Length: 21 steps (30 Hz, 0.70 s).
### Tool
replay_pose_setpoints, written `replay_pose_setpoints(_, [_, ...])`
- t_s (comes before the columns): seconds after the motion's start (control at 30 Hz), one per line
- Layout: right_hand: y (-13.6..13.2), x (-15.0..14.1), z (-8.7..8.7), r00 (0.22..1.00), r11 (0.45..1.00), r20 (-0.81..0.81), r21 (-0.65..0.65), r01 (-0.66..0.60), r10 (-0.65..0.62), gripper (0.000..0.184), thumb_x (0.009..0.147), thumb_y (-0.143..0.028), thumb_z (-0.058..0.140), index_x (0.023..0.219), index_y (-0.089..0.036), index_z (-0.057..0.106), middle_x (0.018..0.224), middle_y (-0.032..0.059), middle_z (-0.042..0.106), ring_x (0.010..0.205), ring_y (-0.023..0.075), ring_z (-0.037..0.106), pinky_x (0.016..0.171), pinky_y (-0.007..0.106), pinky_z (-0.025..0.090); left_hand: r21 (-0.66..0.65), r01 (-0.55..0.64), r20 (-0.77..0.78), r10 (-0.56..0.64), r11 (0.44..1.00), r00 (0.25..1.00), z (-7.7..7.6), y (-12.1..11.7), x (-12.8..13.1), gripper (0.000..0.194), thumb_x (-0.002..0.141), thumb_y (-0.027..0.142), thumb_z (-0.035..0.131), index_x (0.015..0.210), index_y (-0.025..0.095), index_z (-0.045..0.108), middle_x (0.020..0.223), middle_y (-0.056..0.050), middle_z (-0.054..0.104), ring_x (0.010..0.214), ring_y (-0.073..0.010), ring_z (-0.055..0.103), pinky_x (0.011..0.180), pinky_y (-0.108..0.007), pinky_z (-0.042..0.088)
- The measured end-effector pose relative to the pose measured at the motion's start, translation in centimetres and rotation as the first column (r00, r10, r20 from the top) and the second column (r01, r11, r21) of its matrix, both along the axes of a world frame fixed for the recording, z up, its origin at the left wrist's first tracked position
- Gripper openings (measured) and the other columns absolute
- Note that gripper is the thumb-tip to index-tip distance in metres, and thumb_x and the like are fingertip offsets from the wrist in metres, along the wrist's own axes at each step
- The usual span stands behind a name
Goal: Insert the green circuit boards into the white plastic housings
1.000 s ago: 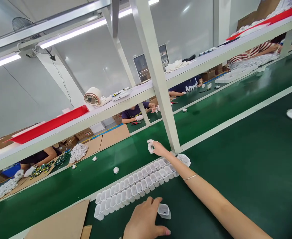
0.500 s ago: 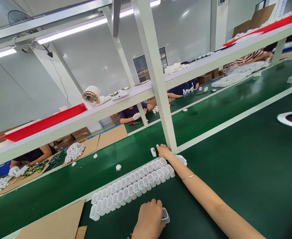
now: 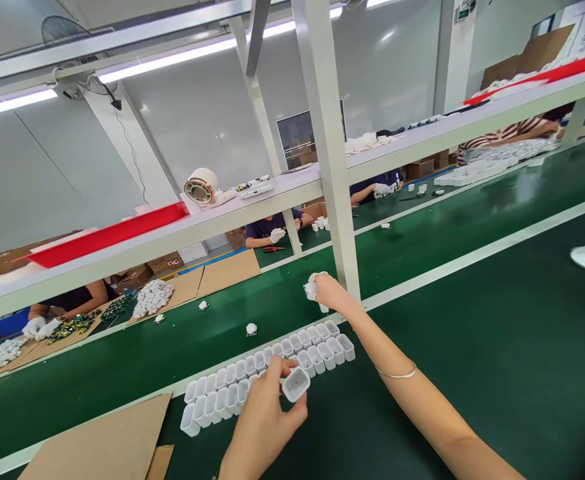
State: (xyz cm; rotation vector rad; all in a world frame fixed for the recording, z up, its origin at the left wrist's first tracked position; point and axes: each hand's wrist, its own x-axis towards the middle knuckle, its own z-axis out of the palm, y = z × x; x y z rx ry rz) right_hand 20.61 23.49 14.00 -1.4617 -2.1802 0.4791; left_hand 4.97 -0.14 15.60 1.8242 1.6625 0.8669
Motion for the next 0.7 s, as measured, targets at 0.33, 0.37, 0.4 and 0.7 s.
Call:
replay_pose_setpoints(0.33, [-8.4, -0.9, 3.9, 0.618, 0.798, -0.58, 0.095, -0.596, 0.531, 0.052, 0.071, -0.027, 0.078, 0.12, -0.018, 0.062, 0.115, 0.009, 0.057, 0.087, 0.0161, 0.062, 0.079, 0.031, 0.053, 0.238, -0.159, -0.071, 0.18, 0.958, 0.981, 1.1, -0.3, -3.0, 0.024, 0.077, 0.023, 0.055, 0.082, 0.024, 0.032, 0.1, -0.002, 0.064, 0.074, -0.0167, 0.054, 0.067, -0.03, 0.044])
replay_pose_setpoints(0.37, [-8.8, -1.0, 4.0, 0.568, 0.769, -0.631, 0.073, -0.635, 0.528, 0.053, 0.069, -0.026, 0.079, 0.119, -0.018, 0.063, 0.113, 0.0086, 0.057, 0.088, 0.0166, 0.062, 0.079, 0.032, 0.053, 0.283, -0.156, -0.106, 0.193, 0.946, 0.975, 1.0, -0.2, -3.2, 0.026, 0.076, 0.021, 0.056, 0.08, 0.024, 0.03, 0.097, -0.002, 0.063, 0.074, -0.0164, 0.054, 0.066, -0.029, 0.044])
replay_pose_setpoints(0.4, [-9.3, -1.1, 4.1, 0.513, 0.73, -0.684, 0.043, -0.682, 0.519, 0.055, 0.067, -0.024, 0.08, 0.119, -0.018, 0.063, 0.11, 0.0081, 0.058, 0.088, 0.0173, 0.062, 0.08, 0.032, 0.053, 0.333, -0.149, -0.144, 0.206, 0.931, 0.968, 0.9, 0.0, -3.3, 0.027, 0.075, 0.02, 0.056, 0.079, 0.024, 0.029, 0.094, -0.002, 0.062, 0.073, -0.0163, 0.054, 0.064, -0.028, 0.043])
replay_pose_setpoints(0.7, [-14.1, -0.1, 5.3, 0.349, 0.616, -0.725, 0.131, -0.776, 0.594, 0.049, 0.077, -0.02, 0.074, 0.124, -0.024, 0.062, 0.112, 0.0056, 0.055, 0.085, 0.0126, 0.061, 0.072, 0.025, 0.054, 0.737, -0.202, -0.096, 0.396, 0.645, 0.913, -0.4, 0.8, -4.0, 0.036, 0.073, 0.02, 0.066, 0.082, 0.024, 0.031, 0.09, -0.002, 0.053, 0.072, -0.0143, 0.053, 0.058, -0.023, 0.042])
